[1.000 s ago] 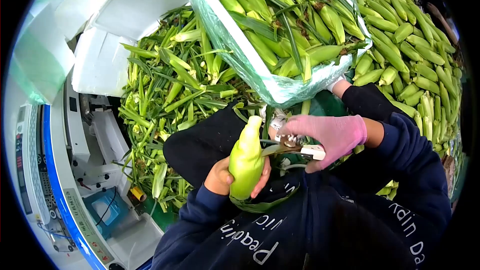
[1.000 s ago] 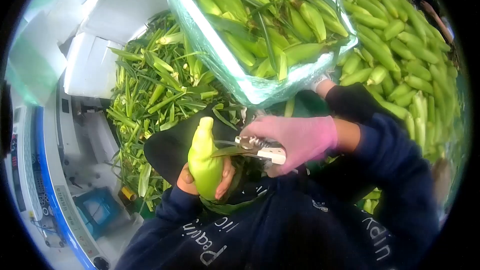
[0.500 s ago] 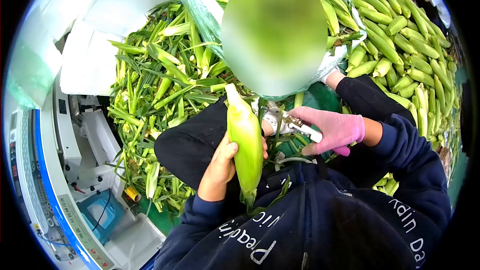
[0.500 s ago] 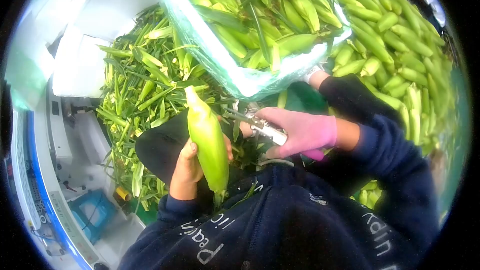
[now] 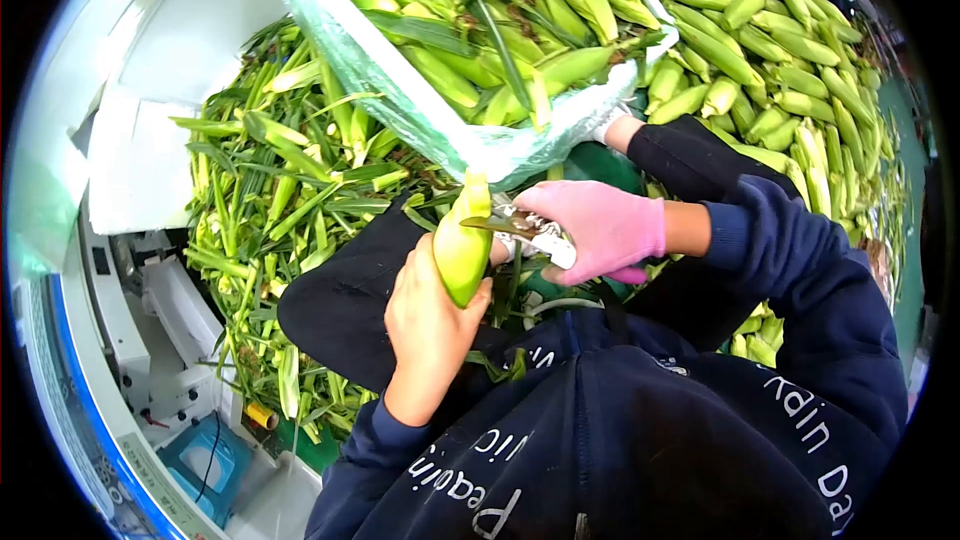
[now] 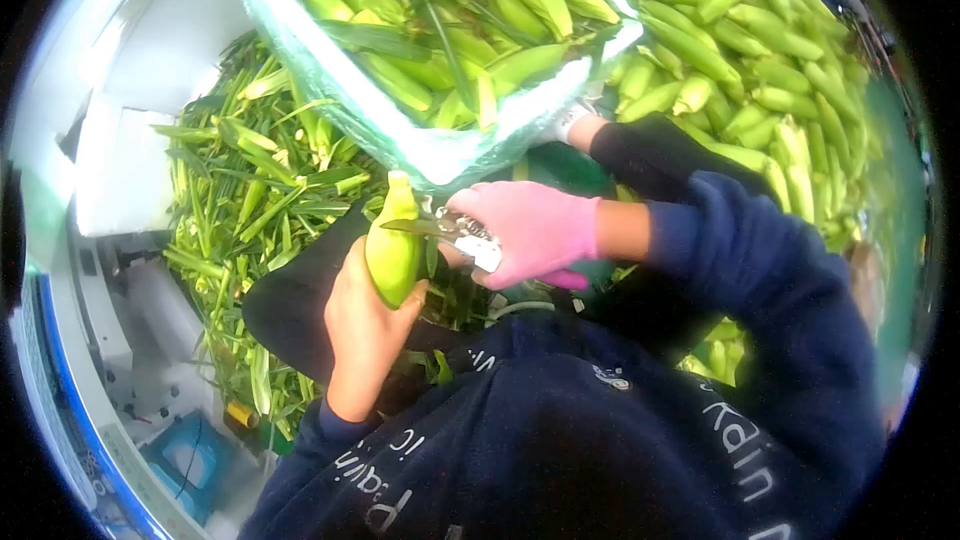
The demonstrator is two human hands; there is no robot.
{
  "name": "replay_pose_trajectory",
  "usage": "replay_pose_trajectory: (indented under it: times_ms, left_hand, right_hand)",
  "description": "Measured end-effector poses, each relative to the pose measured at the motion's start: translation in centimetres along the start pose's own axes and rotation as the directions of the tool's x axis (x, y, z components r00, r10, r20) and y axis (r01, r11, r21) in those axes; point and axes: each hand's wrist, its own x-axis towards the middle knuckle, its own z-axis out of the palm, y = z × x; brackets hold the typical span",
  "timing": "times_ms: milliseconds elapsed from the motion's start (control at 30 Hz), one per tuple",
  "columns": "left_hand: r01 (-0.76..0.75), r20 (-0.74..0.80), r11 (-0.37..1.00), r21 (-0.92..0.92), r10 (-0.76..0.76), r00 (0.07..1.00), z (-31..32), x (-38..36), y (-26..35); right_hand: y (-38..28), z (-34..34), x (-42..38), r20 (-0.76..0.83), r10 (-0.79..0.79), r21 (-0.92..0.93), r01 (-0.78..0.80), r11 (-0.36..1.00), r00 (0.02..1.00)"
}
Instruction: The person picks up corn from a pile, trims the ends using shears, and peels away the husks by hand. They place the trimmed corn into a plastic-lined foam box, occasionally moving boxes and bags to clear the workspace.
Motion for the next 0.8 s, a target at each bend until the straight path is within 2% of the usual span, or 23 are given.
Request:
replay_pose_trajectory:
  times_ms: [67,167,200,267,300,333,367,400,433,467,500,533,567,600,633,667,733,767,800]
  left_hand:
    - [-0.013,0.051,1.0,-0.001,0.013,0.999,-0.5,-0.1,-0.3]
    - [0.09,0.17,0.987,-0.134,-0.066,0.983,-1.4,0.0,-2.0]
    - [0.165,0.247,0.958,-0.234,-0.105,0.963,-2.3,0.3,-2.3]
    - [0.245,0.375,0.849,-0.468,-0.06,0.925,-3.1,0.2,-4.8]
    - [0.266,0.39,0.778,-0.569,-0.03,0.921,-3.3,0.1,-5.9]
    - [0.283,0.395,0.696,-0.66,0.001,0.919,-3.6,-0.1,-7.0]
    - [0.298,0.392,0.6,-0.743,0.028,0.92,-3.7,-0.5,-8.0]
    - [0.323,0.38,0.407,-0.854,0.065,0.923,-3.5,-1.1,-8.6]
    - [0.333,0.357,0.196,-0.922,0.102,0.929,-3.2,-1.7,-9.0]
    - [0.322,0.316,-0.024,-0.946,0.137,0.939,-2.9,-2.1,-9.1]
    - [0.213,0.211,-0.083,-0.974,0.034,0.977,-2.6,-2.6,-8.5]
    - [0.132,0.137,-0.077,-0.988,-0.062,0.989,-2.3,-2.8,-8.0]
    - [-0.001,0.008,-0.231,-0.973,-0.035,0.999,-2.3,-2.0,-7.7]
    - [-0.096,-0.024,-0.484,-0.87,-0.153,0.988,-2.8,-1.6,-7.2]
    - [-0.23,-0.056,-0.676,-0.7,-0.269,0.961,-3.7,-0.9,-6.1]
    - [-0.223,-0.002,-0.736,-0.639,-0.288,0.958,-4.7,-0.6,-7.4]
    - [-0.167,0.052,-0.356,-0.92,-0.53,0.847,-4.7,-1.1,-10.7]
    - [-0.221,-0.082,-0.093,-0.971,-0.736,0.672,-4.0,-0.4,-11.6]
    - [-0.261,0.042,-0.288,-0.921,-0.742,0.669,-4.6,-0.8,-12.7]
  right_hand:
    - [-0.3,0.7,-0.3,-0.001,0.093,0.08,-0.093,0.992,0.996]
    - [0.0,2.0,0.3,-0.044,0.047,-0.041,-0.049,0.998,0.998]
    - [-0.2,2.0,0.7,-0.01,0.071,-0.023,-0.072,0.997,0.997]
    - [-1.3,1.9,1.5,0.063,0.111,0.013,-0.112,0.994,0.992]
    - [-1.4,2.0,2.0,0.079,0.039,0.08,-0.046,0.996,0.996]
    - [-1.8,2.1,2.6,0.122,0.048,0.223,-0.074,0.972,0.991]
    - [-2.5,2.1,3.1,0.175,0.047,0.356,-0.107,0.928,0.984]
    - [-3.0,2.5,3.7,0.234,0.038,0.477,-0.148,0.866,0.972]
    - [-3.9,3.5,4.3,0.248,-0.008,0.658,-0.162,0.735,0.969]
    - [-4.6,4.4,5.3,0.268,-0.031,0.725,-0.181,0.664,0.963]
    - [-5.9,5.0,6.1,0.254,-0.054,0.867,-0.203,0.456,0.966]
    - [-7.4,5.4,6.6,0.245,-0.07,0.95,-0.226,0.216,0.967]
    - [-8.2,5.5,7.1,0.233,-0.083,0.952,-0.21,0.221,0.969]
    - [-8.4,6.2,7.5,0.213,-0.113,0.965,-0.191,0.183,0.971]
    - [-8.8,7.1,7.9,0.152,-0.059,0.961,-0.134,0.24,0.987]
    - [-9.3,8.1,8.3,0.086,-0.006,0.952,-0.081,0.296,0.996]
    - [-9.5,8.2,8.4,0.012,-0.069,0.802,0.032,0.597,0.998]
    - [-9.4,7.4,8.1,-0.109,-0.14,0.778,0.172,0.605,0.984]
    - [-9.3,6.6,8.2,-0.2,-0.181,0.733,0.269,0.625,0.963]
